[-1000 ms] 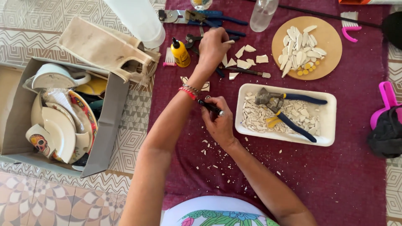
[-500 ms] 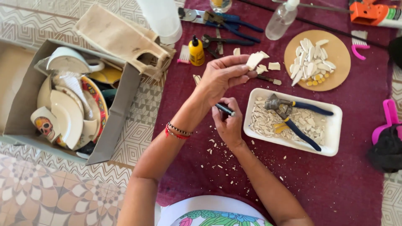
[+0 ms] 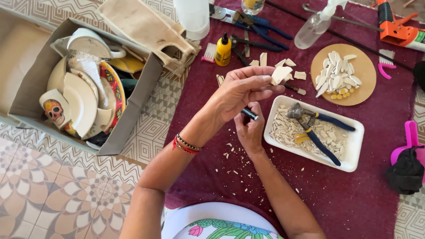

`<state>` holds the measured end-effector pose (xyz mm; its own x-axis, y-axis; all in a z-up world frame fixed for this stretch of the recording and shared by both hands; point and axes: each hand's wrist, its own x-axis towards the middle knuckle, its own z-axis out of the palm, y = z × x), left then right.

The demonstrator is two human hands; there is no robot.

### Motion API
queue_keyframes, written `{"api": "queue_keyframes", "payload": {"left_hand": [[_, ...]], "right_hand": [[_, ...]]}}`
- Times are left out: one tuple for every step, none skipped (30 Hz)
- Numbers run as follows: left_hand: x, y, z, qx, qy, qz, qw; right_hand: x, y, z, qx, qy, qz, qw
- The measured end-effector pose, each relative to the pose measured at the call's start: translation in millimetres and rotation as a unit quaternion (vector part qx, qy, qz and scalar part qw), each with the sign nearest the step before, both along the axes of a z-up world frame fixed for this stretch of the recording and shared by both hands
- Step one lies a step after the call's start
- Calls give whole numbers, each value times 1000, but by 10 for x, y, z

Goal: Marking and trimming small wooden decorative pieces using a marker and pliers

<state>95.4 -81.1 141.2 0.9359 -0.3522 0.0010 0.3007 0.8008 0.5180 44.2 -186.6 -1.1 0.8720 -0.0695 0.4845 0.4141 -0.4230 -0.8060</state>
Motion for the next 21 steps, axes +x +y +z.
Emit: {"api": "queue_keyframes", "payload": {"left_hand": [[-13, 10, -10, -1, 0, 2, 1000], [-18, 17, -20, -18, 3, -5, 1000], [-23, 24, -30, -35, 6, -13, 999], [-22, 23, -50, -35, 6, -10, 999], [-21, 21, -70, -46, 6, -9, 999], [-23, 16, -91, -56, 6, -11, 998], [-39, 40, -67, -56, 7, -9, 998], [-48, 53, -42, -54, 6, -6, 999], [-56, 64, -15, -52, 5, -3, 999], [-42, 65, -48, -52, 5, -4, 999], [-28, 65, -82, -25, -15, 6, 1000], [-23, 62, -120, 1, -33, 16, 999], [-24, 66, -109, 1, -32, 16, 999], [-24, 67, -100, 23, -65, 43, 997], [-23, 68, -90, 46, -97, 70, 992], [-23, 66, -109, 46, -97, 70, 992], [-22, 64, -128, 64, -128, 96, 985], [-21, 56, -147, 81, -159, 120, 977], [-24, 51, -133, 81, -159, 119, 977], [-27, 46, -120, 84, -173, 131, 972], [-32, 43, -106, 87, -188, 143, 968]], "right_hand": [[-16, 17, 22, -1, 0, 2, 1000], [-25, 31, 44, -4, -3, -2, 1000], [-32, 45, 66, -6, -7, -6, 1000], [-31, 40, 48, -7, -6, -3, 1000], [-29, 34, 30, -6, -8, -5, 1000], [-35, 28, 10, -6, -9, -9, 1000], [-26, 47, 11, -6, -8, -8, 1000], [-12, 57, 14, -1, -15, -6, 1000], [4, 64, 19, 3, -21, -4, 1000], [5, 59, 48, 3, -22, -5, 1000], [7, 53, 77, 2, -21, -3, 1000], [-3, 45, 103, 0, -19, -1, 1000], [-11, 64, 144, 0, -19, -1, 1000], [-19, 80, 185, 10, -10, 2, 1000], [-27, 96, 226, 21, -1, 6, 1000], [-28, 90, 210, 21, -1, 6, 1000], [-28, 84, 194, 22, 2, 7, 1000], [-30, 72, 179, 22, 5, 6, 1000], [-23, 65, 139, 22, 5, 5, 1000], [-17, 58, 99, 24, 7, 5, 1000], [-12, 52, 58, 25, 10, 4, 1000]]}}
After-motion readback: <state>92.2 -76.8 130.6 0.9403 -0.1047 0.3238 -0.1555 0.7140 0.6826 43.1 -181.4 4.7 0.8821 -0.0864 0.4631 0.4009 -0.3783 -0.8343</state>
